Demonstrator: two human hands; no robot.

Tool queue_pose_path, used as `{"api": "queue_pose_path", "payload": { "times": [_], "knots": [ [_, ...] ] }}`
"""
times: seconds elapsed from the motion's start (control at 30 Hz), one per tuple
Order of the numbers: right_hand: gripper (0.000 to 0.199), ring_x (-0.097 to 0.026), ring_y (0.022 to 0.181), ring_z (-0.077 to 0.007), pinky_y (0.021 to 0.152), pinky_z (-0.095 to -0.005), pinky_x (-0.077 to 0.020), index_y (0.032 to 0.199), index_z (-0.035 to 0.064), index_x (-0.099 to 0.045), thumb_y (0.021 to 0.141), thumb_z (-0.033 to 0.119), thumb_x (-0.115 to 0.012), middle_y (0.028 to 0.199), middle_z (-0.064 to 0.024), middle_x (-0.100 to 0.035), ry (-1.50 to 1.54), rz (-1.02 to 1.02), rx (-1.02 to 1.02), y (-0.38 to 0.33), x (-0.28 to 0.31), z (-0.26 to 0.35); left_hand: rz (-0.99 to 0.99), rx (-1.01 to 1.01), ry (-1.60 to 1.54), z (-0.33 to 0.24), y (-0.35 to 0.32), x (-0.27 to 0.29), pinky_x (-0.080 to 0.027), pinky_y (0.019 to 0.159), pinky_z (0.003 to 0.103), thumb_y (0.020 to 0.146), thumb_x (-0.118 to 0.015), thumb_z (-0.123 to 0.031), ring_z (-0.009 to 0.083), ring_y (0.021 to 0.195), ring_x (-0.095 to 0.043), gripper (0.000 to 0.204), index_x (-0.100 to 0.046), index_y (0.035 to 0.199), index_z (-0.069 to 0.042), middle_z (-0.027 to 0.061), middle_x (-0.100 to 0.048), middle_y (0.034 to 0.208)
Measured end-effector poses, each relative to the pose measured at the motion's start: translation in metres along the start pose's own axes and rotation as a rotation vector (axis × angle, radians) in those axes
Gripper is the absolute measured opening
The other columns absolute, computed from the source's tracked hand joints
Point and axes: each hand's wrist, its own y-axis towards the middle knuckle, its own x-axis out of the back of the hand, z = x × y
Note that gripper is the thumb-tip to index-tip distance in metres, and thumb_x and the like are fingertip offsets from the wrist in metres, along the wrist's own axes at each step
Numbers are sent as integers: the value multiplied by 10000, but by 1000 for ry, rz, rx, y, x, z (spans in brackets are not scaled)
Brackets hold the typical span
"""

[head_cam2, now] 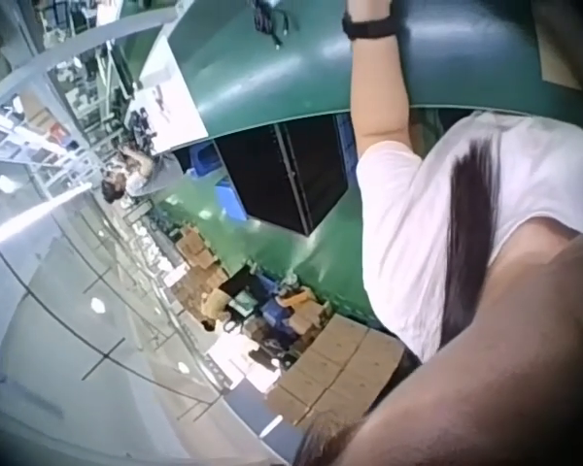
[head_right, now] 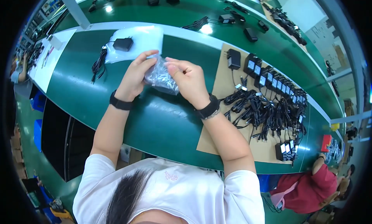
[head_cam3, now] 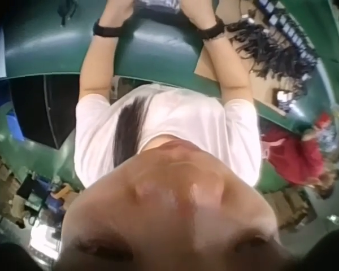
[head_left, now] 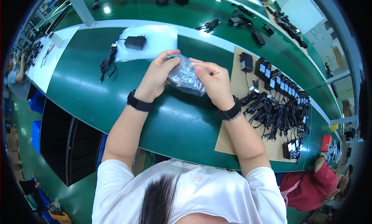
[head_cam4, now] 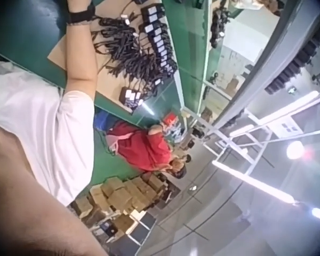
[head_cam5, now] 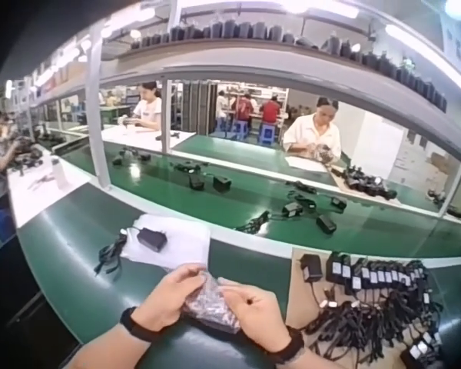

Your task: Packaging power adapters into plastic bags at an assembly station.

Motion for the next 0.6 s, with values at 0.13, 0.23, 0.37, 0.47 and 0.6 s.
{"api": "queue_pose_path", "payload": {
  "times": [0.13, 0.23, 0.37, 0.47, 0.6],
  "knots": [
    [331, -581, 943, -147, 825, -271, -470, 1167, -15, -536, 880, 143, -579, 1147, -134, -580, 282, 77, -164, 6, 9, 26, 11, -325, 229, 16, 0, 3, -443, 635, 203, 919, -480, -180, 63, 730, -527, 234, -559, 1024, 14, 29, -584, 851],
    [481, -577, 990, -168, 865, -291, -466, 1292, 22, -425, 871, 180, -595, 1152, -116, -567, 422, 291, -453, 16, 20, 60, -48, -325, 296, 7, -10, -7, -430, 610, 211, 930, -469, -209, 58, 679, -507, 233, -548, 908, 10, 19, -566, 769],
    [453, -565, 944, -120, 821, -242, -458, 1242, 23, -498, 834, 165, -634, 1118, -62, -572, 208, 500, -658, 48, 37, 66, -100, -228, 433, -8, -7, 2, -425, 559, 240, 930, -489, -252, 78, 618, -524, 259, -523, 881, 0, 29, -553, 658],
    [364, -554, 804, -55, 697, -202, -458, 1142, 35, -595, 784, 89, -635, 1020, -19, -615, -278, 440, -431, 97, 79, 64, -289, -309, 476, -4, 1, 15, -422, 509, 283, 916, -513, -269, 160, 531, -558, 267, -509, 963, -7, 87, -570, 599],
    [274, -646, 842, -265, 709, -367, -522, 1016, 113, -668, 774, 80, -543, 1002, -125, -646, -1536, 18, 8, 174, 206, 16, -395, -624, 855, -11, -4, 17, -446, 515, 290, 871, -565, -192, 217, 534, -582, 227, -510, 988, -6, 115, -576, 621]
  ]
}}
